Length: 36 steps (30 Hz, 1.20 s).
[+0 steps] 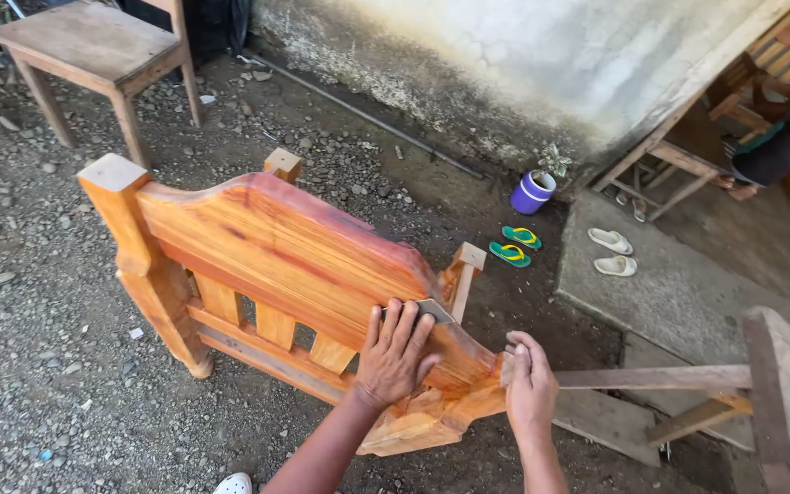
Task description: Sanding a wooden chair with sandpaper to smooth the wood surface.
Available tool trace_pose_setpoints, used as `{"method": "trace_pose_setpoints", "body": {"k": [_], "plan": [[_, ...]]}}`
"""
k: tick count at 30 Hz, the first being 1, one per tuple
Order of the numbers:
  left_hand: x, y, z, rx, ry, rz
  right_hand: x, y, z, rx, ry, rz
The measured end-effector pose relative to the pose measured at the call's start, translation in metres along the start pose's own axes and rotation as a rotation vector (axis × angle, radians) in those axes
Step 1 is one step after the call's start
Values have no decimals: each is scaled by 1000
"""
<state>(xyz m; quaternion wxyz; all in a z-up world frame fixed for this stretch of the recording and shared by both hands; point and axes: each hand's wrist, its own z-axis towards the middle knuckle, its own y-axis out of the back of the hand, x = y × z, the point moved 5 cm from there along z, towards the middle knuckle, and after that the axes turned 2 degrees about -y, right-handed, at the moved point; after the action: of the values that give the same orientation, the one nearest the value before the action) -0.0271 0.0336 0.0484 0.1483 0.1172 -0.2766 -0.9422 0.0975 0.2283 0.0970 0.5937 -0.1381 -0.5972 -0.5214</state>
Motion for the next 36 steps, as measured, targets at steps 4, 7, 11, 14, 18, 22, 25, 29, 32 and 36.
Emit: {"method": "trace_pose_setpoints", "body": {"k": [4,7,11,14,18,22,25,29,32,36], "plan": [[-30,-13,-10,-35,85,-56,5,1,0,7,25,4],[-55,-26,-25,67,59,-119,5,3,0,16,30,-7],[-69,-31,-35,242,35,-232,5,5,-4,33,1,-49],[-41,-33,-41,210,12,-62,11,5,-5,57,-40,-39],[21,-6,-26,-44,222,50,6,5,-5,74,-90,-20],[57,49,6,-257,527,-34,6,5,-5,47,-23,-79],[46,51,17,-343,635,-124,10,6,-7,31,-10,-111],[-6,25,11,-255,512,-99,11,6,-6,12,1,-124],[-34,17,0,-163,414,-137,5,5,-4,2,31,-148],[-22,10,-14,-61,312,-151,2,0,-5,-5,46,-154]]}}
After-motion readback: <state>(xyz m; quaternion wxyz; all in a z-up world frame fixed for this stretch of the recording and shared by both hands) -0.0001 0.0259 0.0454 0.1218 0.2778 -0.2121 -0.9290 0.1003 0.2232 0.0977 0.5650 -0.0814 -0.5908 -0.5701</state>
